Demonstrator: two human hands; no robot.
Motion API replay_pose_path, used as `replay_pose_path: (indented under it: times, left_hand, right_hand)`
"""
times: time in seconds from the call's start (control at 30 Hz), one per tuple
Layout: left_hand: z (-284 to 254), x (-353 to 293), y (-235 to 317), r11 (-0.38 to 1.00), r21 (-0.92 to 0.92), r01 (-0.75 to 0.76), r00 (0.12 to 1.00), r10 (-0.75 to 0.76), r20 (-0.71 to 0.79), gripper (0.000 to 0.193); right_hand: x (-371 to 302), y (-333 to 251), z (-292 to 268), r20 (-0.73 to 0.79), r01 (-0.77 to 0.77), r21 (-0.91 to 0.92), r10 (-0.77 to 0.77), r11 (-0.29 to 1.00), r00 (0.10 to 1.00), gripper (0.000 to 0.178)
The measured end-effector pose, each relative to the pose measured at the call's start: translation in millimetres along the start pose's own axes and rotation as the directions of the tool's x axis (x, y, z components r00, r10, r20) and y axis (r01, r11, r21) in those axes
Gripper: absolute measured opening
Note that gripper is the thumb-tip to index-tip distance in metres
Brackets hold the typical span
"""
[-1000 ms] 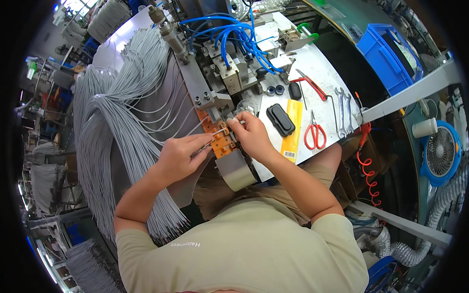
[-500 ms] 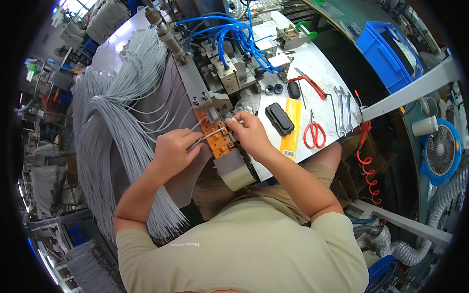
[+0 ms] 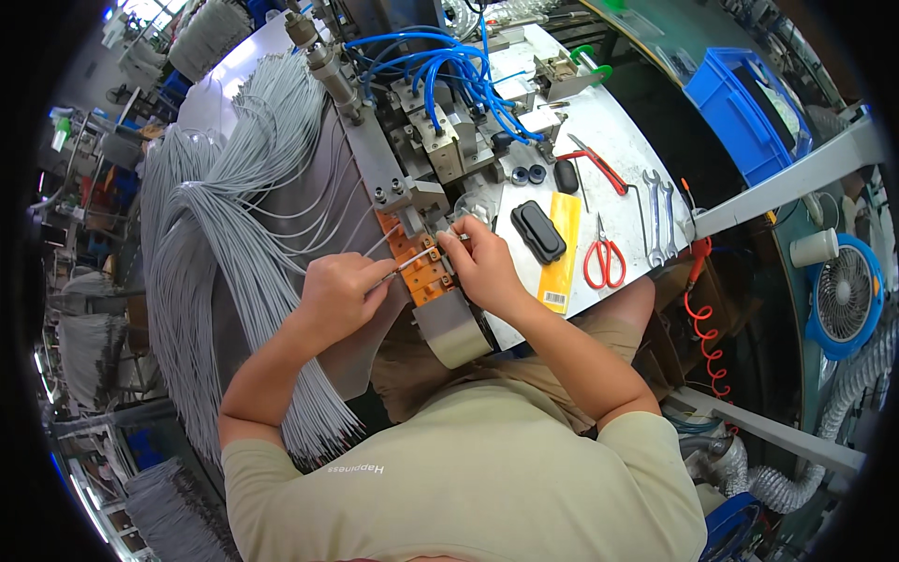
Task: The person flips a large bundle of cables on the work table, then attaches small connectors to the ends of the individual wires by hand.
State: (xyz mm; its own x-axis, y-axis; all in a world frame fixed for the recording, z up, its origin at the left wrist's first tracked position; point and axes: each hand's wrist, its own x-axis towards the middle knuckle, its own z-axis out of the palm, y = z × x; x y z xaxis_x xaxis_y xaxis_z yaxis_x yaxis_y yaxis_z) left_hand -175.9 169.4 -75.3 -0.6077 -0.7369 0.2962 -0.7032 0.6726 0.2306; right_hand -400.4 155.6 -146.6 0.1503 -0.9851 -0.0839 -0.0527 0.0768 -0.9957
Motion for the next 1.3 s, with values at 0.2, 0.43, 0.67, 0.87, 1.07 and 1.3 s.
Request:
replay_pose_path:
  times: [0.2, 0.43, 0.67, 0.87, 1.07, 1.3]
  left_hand:
    - [-0.2, 0.4, 1.0, 0.999, 0.023, -0.026, 1.0, 0.026, -0.009, 0.012]
    - [-1.9, 1.1, 1.6, 0.999, 0.044, -0.031, 1.0, 0.031, -0.001, 0.013]
    - [-0.1, 0.4, 1.9, 0.998, 0.052, -0.036, 0.999, 0.035, 0.017, 0.015]
    - [-0.2, 6.0, 5.2, 0.996, -0.003, -0.085, 0.99, 0.084, -0.117, 0.018]
    - [-1.9, 3.1, 4.0, 0.956, -0.289, -0.04, 0.994, 0.009, -0.106, 0.014]
    - [-11.1, 4.4, 5.9, 0.523, -0.716, 0.462, 0.884, -0.337, 0.324, 0.018]
  right_hand:
    - [0.9, -11.2, -3.6, 0.03, -0.003, -0.058, 0.005, 0.998, 1.0, 0.017]
    - [0.5, -7.6, -1.0, 0.015, 0.002, -0.082, 0.0, 0.997, 1.0, 0.018]
    - [6.8, -1.7, -2.6, 0.03, -0.078, -0.027, 0.079, 0.997, 0.996, 0.018]
    - [4.4, 1.8, 1.2, 0.004, -0.16, 0.144, 0.161, 0.977, 0.987, 0.017]
    - [-30.6, -24.7, -4.4, -0.119, -0.007, 0.088, 0.017, 0.996, 0.993, 0.014]
    - [-42.7, -35.1, 16.8, 0.047, 0.562, -0.363, -0.588, 0.743, 0.808, 0.013]
